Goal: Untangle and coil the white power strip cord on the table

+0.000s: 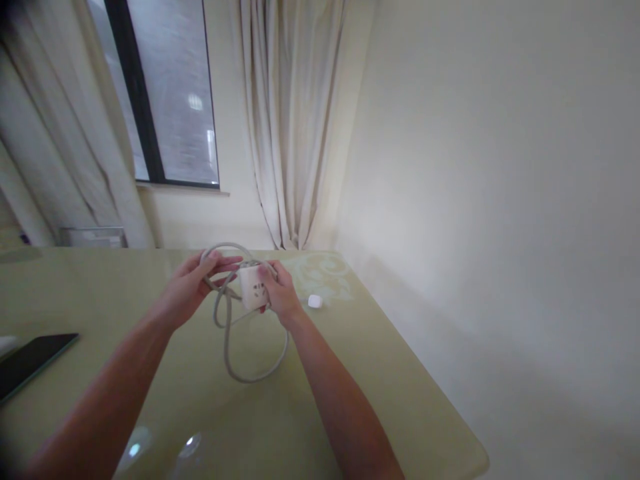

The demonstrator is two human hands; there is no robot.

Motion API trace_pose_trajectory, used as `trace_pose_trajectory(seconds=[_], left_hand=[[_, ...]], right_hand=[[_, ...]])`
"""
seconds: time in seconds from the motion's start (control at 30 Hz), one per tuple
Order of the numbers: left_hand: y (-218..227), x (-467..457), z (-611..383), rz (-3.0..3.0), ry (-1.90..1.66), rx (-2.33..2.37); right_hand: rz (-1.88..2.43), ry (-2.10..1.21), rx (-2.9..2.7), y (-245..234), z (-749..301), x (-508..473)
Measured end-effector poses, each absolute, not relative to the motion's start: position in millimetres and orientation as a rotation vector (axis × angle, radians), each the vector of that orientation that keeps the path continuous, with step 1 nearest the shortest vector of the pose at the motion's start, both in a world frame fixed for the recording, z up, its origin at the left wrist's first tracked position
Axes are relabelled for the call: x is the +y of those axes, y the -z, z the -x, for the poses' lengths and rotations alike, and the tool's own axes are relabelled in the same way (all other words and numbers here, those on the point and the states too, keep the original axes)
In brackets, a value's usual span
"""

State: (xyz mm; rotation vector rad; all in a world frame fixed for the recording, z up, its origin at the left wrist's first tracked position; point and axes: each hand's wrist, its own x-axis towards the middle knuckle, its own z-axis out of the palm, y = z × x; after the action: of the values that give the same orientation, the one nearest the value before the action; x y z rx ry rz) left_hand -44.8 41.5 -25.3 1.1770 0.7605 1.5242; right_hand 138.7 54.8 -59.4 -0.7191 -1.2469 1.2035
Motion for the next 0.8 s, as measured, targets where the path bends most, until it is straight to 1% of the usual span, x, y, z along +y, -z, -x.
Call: trace_pose_trajectory(seconds=[0.1, 0.17, 0.23, 0.37, 0.43, 0.5, 0.57, 0.67, 0.8], left_hand=[[30.3, 41.4, 40.2, -1.235, -1.442, 0.678], [38.5, 44.4, 31.3, -1.336, -1.428, 0.701], [47.5, 47.8, 20.4, -1.446, -1.431, 0.808], [55.6, 50.7, 8.1, -1.703, -1.548, 1.162], [53.7, 51.2, 11.2, -1.773, -1.626, 1.318], [49.7, 52.5, 19.2, -1.642, -1.672, 1.332], [44.7, 54.6, 29.2, -1.344, -1.722, 1.172], [35.5, 57.1, 44.8, -0.931, -1.797, 0.879], [25.7, 59.6, 67.7, -0.712, -1.854, 0.724]], right_hand=[[0.738, -1.277, -1.002, 47.9, -140.9, 53.8], [0.739, -1.416, -0.926, 40.1, -147.0, 53.4], [0.699, -1.508, -0.946, 33.8, -154.2, 51.6], [0.754, -1.431, -1.07, 29.3, -161.7, 46.4], [0.807, -1.465, -1.129, 30.3, -162.2, 46.6], [0.817, -1.545, -1.152, 32.9, -163.8, 50.7], [0.857, -1.579, -1.12, 37.2, -168.0, 58.7], [0.967, -1.442, -1.052, 45.8, -179.7, 72.9], [1.007, -1.218, -1.096, 51.8, -199.6, 83.8]])
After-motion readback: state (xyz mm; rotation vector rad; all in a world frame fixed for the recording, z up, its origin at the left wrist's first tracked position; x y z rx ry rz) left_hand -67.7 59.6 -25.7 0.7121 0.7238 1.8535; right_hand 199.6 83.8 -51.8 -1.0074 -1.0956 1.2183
